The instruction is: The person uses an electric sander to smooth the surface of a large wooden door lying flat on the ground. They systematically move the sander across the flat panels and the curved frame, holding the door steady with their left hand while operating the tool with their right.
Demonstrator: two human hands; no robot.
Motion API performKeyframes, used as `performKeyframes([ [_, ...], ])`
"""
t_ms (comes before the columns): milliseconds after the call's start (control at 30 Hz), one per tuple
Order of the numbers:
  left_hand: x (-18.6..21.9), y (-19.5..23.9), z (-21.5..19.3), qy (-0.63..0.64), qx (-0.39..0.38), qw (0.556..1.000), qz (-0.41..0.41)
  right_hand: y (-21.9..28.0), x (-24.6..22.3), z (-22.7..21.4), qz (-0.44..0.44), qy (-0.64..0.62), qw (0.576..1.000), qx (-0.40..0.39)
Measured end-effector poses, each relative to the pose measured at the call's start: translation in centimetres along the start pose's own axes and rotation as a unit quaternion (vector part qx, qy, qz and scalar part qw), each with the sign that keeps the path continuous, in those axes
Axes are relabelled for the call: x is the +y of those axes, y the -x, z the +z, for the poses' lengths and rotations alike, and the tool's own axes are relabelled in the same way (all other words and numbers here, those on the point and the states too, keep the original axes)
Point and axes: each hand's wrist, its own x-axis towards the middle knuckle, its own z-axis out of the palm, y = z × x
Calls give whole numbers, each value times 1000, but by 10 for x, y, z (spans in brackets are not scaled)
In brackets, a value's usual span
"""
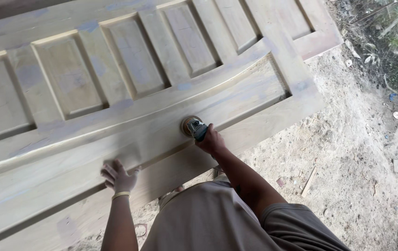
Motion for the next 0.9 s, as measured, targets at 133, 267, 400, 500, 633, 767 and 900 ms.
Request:
performKeyframes([
  [133, 53, 10, 22, 12, -5, 1000, -22, -35, 66, -58, 21, -9, 999, 22],
  [267, 140, 22, 50, -42, -46, 998, 22, -73, 127, -108, 49, -22, 998, 45],
  [400, 217, 42, 75, -63, -112, 991, 38, -105, 177, -142, 59, -28, 996, 54],
  [500, 260, 55, 89, -111, -123, 985, 48, -122, 205, -160, 64, -22, 996, 54],
  [633, 288, 67, 98, -109, -131, 985, 21, -146, 237, -187, 63, -19, 996, 61],
  [767, 292, 71, 104, -121, -125, 985, 5, -165, 267, -208, 70, -10, 996, 55],
  [900, 295, 67, 112, -134, -127, 983, -4, -187, 292, -227, 91, -20, 994, 58],
])
